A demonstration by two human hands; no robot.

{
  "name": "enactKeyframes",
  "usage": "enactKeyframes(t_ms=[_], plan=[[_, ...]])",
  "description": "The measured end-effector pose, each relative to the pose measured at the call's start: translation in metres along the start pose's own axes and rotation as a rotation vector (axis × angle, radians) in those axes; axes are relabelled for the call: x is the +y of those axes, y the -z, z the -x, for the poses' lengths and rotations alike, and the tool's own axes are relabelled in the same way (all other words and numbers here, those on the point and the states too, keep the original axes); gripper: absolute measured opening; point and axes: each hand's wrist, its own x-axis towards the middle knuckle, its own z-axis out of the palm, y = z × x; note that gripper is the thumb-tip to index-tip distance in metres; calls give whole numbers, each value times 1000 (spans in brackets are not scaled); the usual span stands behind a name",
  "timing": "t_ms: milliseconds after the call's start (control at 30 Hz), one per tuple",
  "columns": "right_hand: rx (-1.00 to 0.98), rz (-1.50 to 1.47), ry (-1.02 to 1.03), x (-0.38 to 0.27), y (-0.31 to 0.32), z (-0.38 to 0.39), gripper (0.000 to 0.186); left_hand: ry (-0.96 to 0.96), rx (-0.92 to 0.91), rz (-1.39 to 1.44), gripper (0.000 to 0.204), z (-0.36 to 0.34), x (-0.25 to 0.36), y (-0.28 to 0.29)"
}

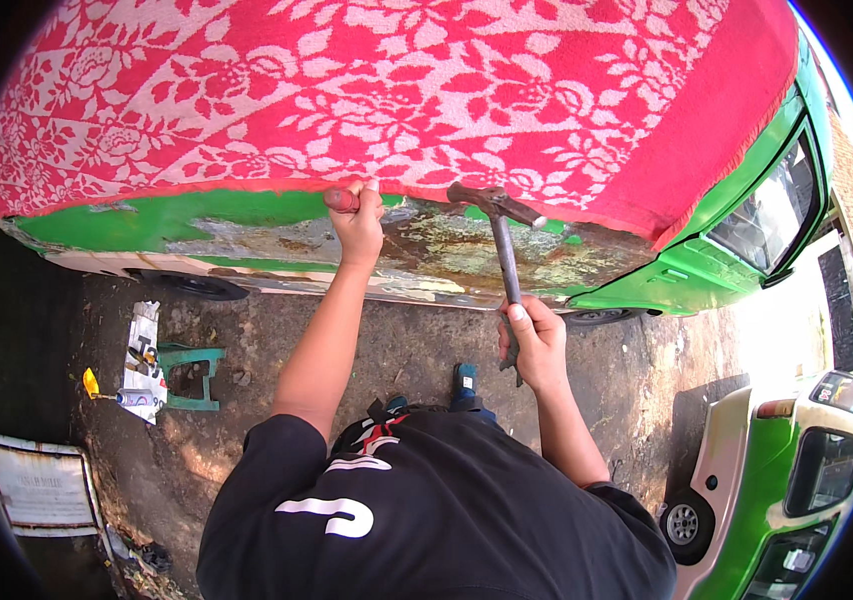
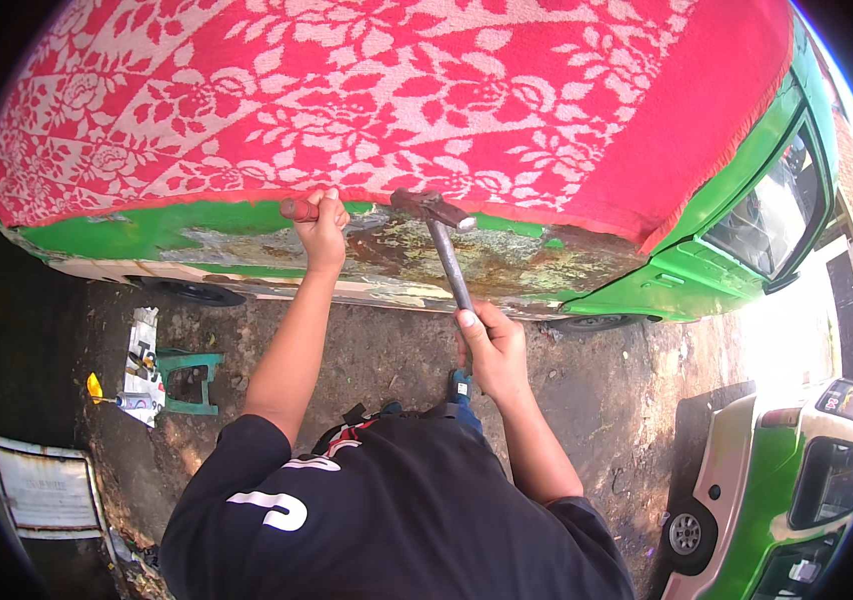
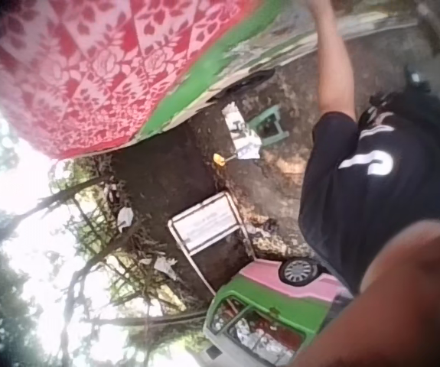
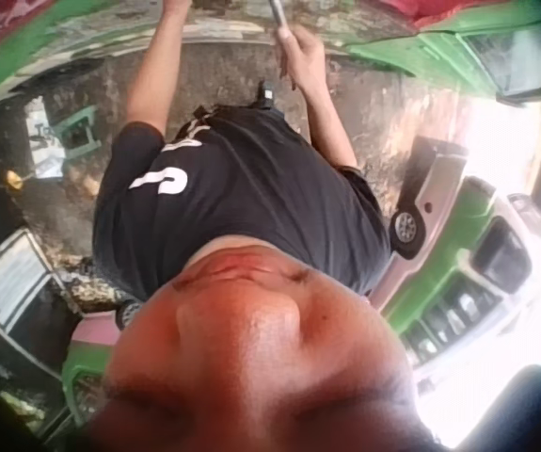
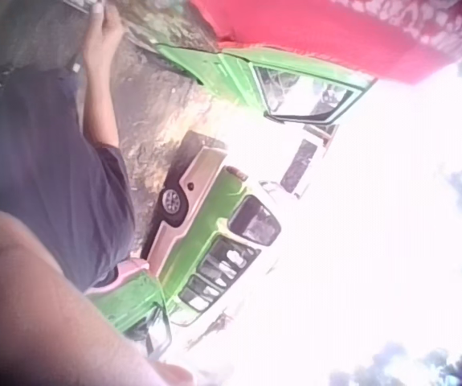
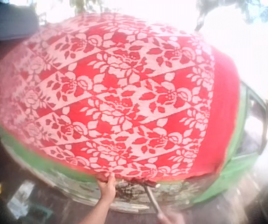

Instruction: The person uses a hammer and a red-handled punch to repeatedly strike a green car panel, likely to remove paint or rust. The person holds the punch against the panel and strikes it with the hammer in a repetitive manner.

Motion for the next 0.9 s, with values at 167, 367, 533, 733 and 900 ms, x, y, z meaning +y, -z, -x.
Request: enactKeyframes(t_ms=[167, 367, 533, 733, 900], plan=[[3, -126, 104, 8, 12, 7, 28, -170, -142, 18, 35, 23, 23, 4], [-14, -110, 82, 11, 12, 3, 25, -292, -232, -50, 30, 26, 31, -6], [-60, -46, 87, 11, 12, -1, 28, -300, -263, -112, 29, 22, 23, -3], [-52, -89, 40, 14, 17, -7, 27, -261, -240, -76, 31, 23, 20, -4], [-43, -130, 32, 14, 17, -11, 27, -254, -242, -65, 32, 23, 22, -7]])
